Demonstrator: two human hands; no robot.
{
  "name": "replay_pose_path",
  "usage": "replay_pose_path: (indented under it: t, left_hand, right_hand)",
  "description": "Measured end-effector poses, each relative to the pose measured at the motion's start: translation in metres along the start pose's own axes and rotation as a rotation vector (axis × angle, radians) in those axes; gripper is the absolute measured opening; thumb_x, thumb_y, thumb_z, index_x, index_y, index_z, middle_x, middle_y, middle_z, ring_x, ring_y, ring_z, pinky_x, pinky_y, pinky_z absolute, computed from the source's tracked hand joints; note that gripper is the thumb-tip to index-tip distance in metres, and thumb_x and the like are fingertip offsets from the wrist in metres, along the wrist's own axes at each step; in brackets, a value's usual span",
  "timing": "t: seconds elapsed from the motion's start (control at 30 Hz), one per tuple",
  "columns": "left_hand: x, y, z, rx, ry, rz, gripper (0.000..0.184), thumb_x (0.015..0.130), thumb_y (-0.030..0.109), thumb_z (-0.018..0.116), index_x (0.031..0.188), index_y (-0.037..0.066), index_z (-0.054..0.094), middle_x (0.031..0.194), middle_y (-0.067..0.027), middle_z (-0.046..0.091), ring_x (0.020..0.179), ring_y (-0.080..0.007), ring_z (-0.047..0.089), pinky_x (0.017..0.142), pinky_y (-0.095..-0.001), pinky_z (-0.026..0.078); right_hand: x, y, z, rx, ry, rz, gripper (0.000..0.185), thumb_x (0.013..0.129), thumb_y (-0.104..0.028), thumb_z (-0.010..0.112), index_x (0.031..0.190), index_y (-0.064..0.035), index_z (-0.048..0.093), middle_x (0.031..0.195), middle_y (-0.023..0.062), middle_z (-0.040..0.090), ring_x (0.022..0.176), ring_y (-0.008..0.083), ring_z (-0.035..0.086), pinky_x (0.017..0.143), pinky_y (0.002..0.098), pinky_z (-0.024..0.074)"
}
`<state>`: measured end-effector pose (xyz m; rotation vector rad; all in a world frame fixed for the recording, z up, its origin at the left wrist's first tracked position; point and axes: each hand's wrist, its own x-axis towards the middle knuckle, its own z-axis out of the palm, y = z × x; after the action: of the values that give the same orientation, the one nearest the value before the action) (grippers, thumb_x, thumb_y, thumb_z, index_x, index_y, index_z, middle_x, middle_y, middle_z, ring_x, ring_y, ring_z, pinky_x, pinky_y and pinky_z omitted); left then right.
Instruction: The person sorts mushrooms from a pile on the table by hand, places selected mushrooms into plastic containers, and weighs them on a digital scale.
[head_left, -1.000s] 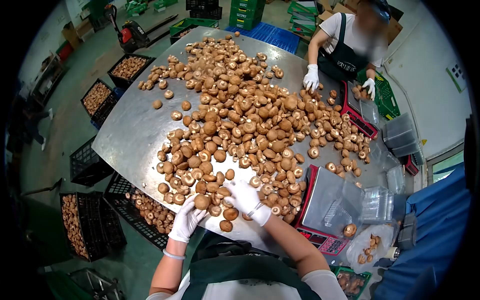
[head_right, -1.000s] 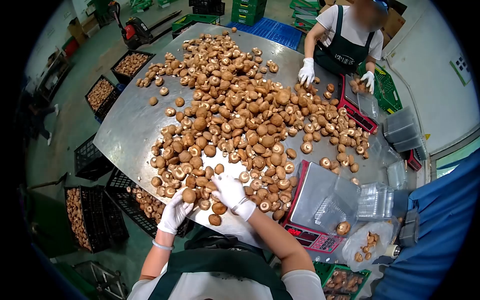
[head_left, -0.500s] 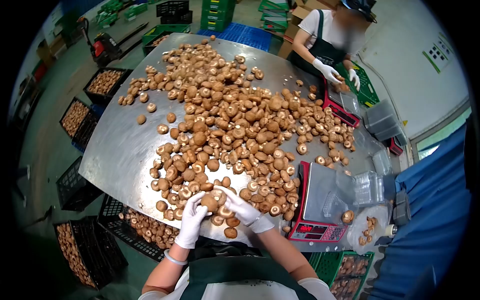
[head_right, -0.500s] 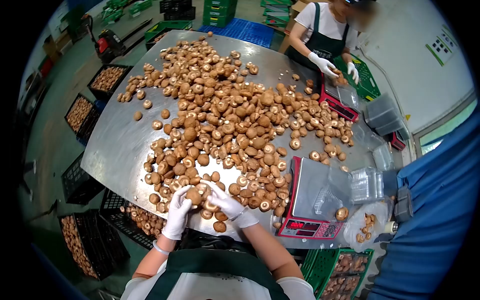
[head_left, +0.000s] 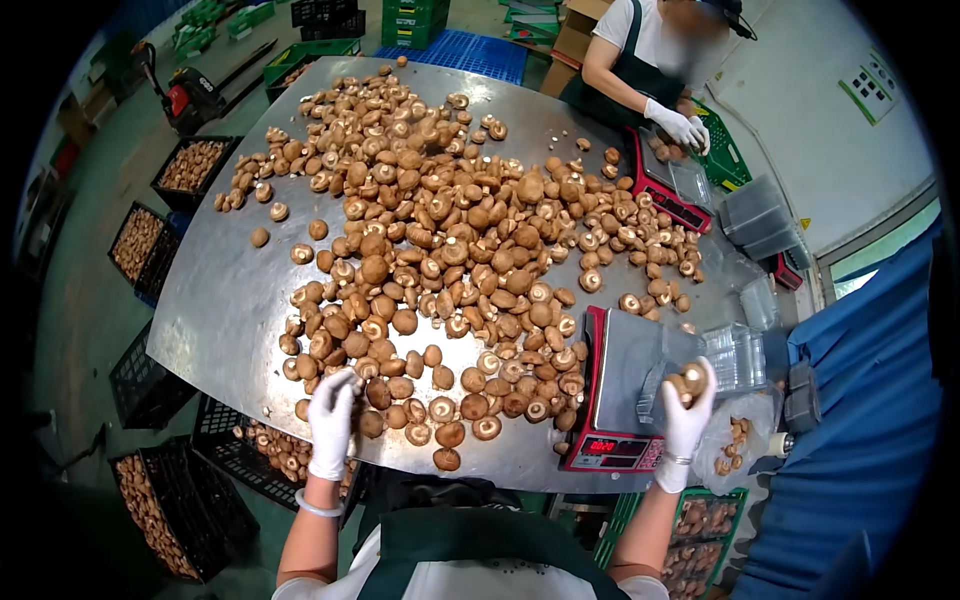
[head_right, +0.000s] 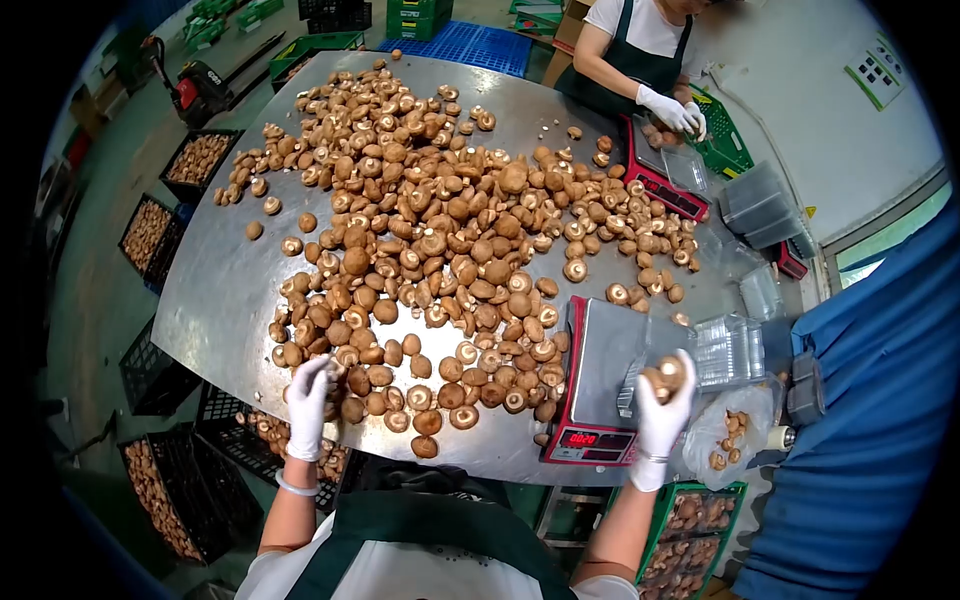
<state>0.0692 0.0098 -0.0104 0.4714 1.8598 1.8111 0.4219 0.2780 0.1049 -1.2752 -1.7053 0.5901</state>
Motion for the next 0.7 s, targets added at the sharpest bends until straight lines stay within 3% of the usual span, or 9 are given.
replay_pose_path:
  t: [0.1, 0.2, 0.27, 0.37, 0.43, 0.47, 0.53, 0.67, 0.7]
  left_hand:
    - [0.004, -0.007, -0.015, 0.258, 0.117, 0.112, 0.020, 0.089, 0.002, 0.057, 0.108, -0.001, 0.062, 0.099, -0.0086, 0.064, 0.093, -0.0171, 0.061, 0.083, -0.0287, 0.049]
    - [0.008, 0.004, -0.008, 0.544, 0.127, 0.252, 0.019, 0.086, 0.002, 0.060, 0.104, -0.001, 0.064, 0.096, -0.0113, 0.065, 0.092, -0.0220, 0.062, 0.082, -0.0314, 0.048]
    - [0.017, -0.007, 0.003, 0.626, 0.113, 0.353, 0.018, 0.082, 0.004, 0.063, 0.100, 0.002, 0.066, 0.091, -0.0132, 0.065, 0.087, -0.0290, 0.062, 0.080, -0.0352, 0.049]
    - [0.029, -0.010, 0.031, 0.850, -0.092, 0.517, 0.026, 0.079, 0.011, 0.067, 0.104, 0.006, 0.064, 0.096, -0.0127, 0.064, 0.089, -0.0302, 0.059, 0.078, -0.0383, 0.048]
    - [0.037, -0.026, 0.041, 1.076, -0.225, 0.568, 0.033, 0.076, 0.016, 0.069, 0.107, 0.008, 0.063, 0.094, -0.0104, 0.062, 0.088, -0.0292, 0.056, 0.077, -0.0393, 0.046]
    - [0.038, -0.025, 0.044, 1.092, -0.241, 0.522, 0.032, 0.075, 0.017, 0.069, 0.105, 0.007, 0.063, 0.091, -0.0101, 0.060, 0.087, -0.0299, 0.055, 0.077, -0.0388, 0.046]
    - [0.037, -0.021, 0.038, 1.011, -0.213, 0.528, 0.032, 0.075, 0.016, 0.070, 0.105, 0.007, 0.063, 0.089, -0.0102, 0.059, 0.087, -0.0301, 0.055, 0.078, -0.0388, 0.046]
    - [0.023, -0.005, 0.000, 0.881, -0.016, 0.587, 0.031, 0.076, 0.009, 0.069, 0.107, 0.005, 0.063, 0.095, -0.0130, 0.062, 0.093, -0.0319, 0.056, 0.083, -0.0409, 0.045]
    - [0.021, -0.018, -0.013, 0.852, 0.027, 0.558, 0.031, 0.077, 0.006, 0.067, 0.107, 0.004, 0.063, 0.097, -0.0135, 0.062, 0.096, -0.0330, 0.055, 0.086, -0.0417, 0.044]
  right_hand:
    - [0.017, 0.047, -0.034, -0.210, -0.010, 0.095, 0.061, 0.074, -0.006, 0.073, 0.130, -0.0030, 0.049, 0.118, 0.0114, 0.055, 0.107, 0.0198, 0.054, 0.093, 0.0318, 0.0428]
    - [0.016, 0.051, -0.033, -0.624, 0.074, -0.328, 0.053, 0.076, -0.002, 0.068, 0.126, -0.0008, 0.053, 0.123, 0.0130, 0.056, 0.111, 0.0250, 0.055, 0.095, 0.0342, 0.0427]
    - [0.004, 0.009, 0.002, -0.297, -0.009, -0.178, 0.047, 0.075, -0.001, 0.066, 0.121, 0.0005, 0.057, 0.120, 0.0124, 0.058, 0.111, 0.0248, 0.056, 0.097, 0.0353, 0.0424]
    - [-0.025, -0.037, 0.081, -0.101, -0.388, -0.152, 0.030, 0.075, -0.006, 0.069, 0.105, -0.0018, 0.066, 0.103, 0.0119, 0.066, 0.097, 0.0240, 0.063, 0.088, 0.0329, 0.0482]
    - [-0.059, -0.034, 0.144, 0.022, -0.522, -0.449, 0.029, 0.074, -0.014, 0.072, 0.100, -0.0026, 0.066, 0.097, 0.0120, 0.067, 0.089, 0.0272, 0.065, 0.082, 0.0358, 0.0512]
    - [-0.073, -0.028, 0.169, -0.025, -0.586, -0.567, 0.036, 0.074, -0.020, 0.073, 0.105, -0.0028, 0.064, 0.107, 0.0129, 0.065, 0.097, 0.0287, 0.062, 0.088, 0.0373, 0.0483]
    - [-0.077, -0.017, 0.196, -0.216, -0.711, -0.597, 0.059, 0.077, -0.033, 0.070, 0.126, -0.0056, 0.052, 0.134, 0.0187, 0.046, 0.122, 0.0367, 0.044, 0.103, 0.0451, 0.0347]
    - [-0.011, 0.021, 0.207, -0.414, -0.375, -0.299, 0.086, 0.070, -0.047, 0.074, 0.138, -0.0069, 0.040, 0.145, 0.0243, 0.032, 0.128, 0.0460, 0.036, 0.105, 0.0487, 0.0321]
    - [0.005, 0.032, 0.206, -0.412, -0.379, -0.183, 0.089, 0.070, -0.048, 0.074, 0.141, -0.0091, 0.037, 0.146, 0.0245, 0.029, 0.129, 0.0475, 0.033, 0.105, 0.0495, 0.0323]
